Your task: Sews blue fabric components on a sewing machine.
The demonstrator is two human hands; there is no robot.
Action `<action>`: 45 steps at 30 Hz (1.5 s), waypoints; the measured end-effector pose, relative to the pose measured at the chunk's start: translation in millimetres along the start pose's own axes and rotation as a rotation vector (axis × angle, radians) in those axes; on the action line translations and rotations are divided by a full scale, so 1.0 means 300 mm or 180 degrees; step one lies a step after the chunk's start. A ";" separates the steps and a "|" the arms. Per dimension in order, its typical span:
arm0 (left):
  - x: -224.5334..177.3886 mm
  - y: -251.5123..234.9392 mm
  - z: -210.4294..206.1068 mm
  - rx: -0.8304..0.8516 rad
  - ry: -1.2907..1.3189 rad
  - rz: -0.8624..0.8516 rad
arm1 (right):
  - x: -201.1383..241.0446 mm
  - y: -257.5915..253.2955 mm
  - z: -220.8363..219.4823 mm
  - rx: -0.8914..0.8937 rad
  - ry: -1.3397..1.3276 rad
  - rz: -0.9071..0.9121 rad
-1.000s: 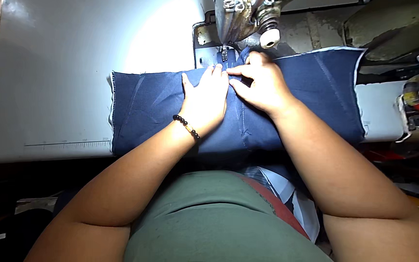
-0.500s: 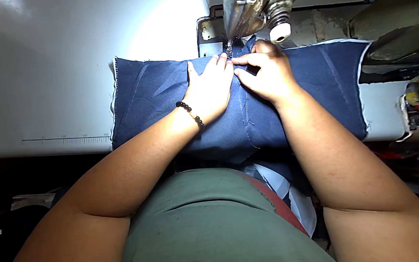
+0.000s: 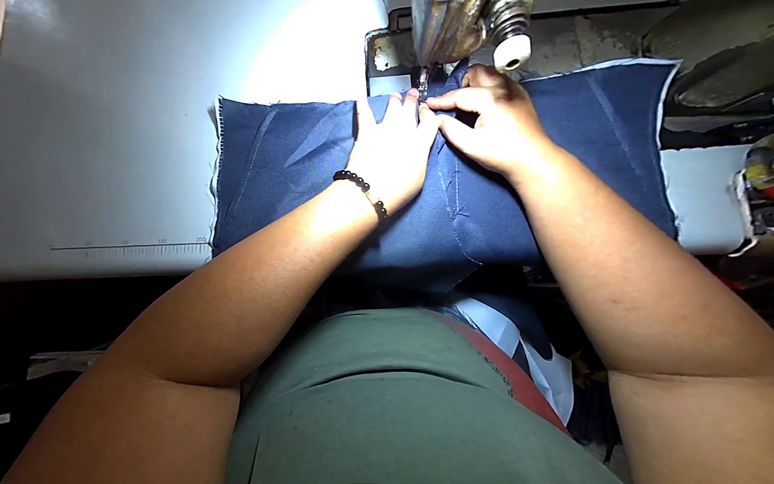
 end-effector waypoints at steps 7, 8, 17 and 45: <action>0.005 0.004 0.006 -0.0106 0.0031 -0.0064 | 0.005 0.237 0.158 0.0126 0.0287 -0.0036; 0.009 0.002 0.009 -0.0123 0.0083 -0.0085 | -0.031 0.310 0.207 -0.0243 0.0422 -0.0244; 0.034 0.063 0.067 -0.0340 0.0577 -0.1420 | -0.343 0.649 0.352 -0.0617 0.1203 -0.2525; 0.007 0.210 -0.014 -0.0009 0.1154 -0.0880 | -0.259 0.770 0.559 -0.1120 0.1247 -0.2888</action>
Point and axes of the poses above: each hand's wrist, its own y-axis away from the middle knuckle, its own z-axis out of the back of the hand, x = y × z, the point moved 7 cm from there along -y, towards the middle knuckle, and after that the axes turned 6 degrees about x, right-handed, at the moved point
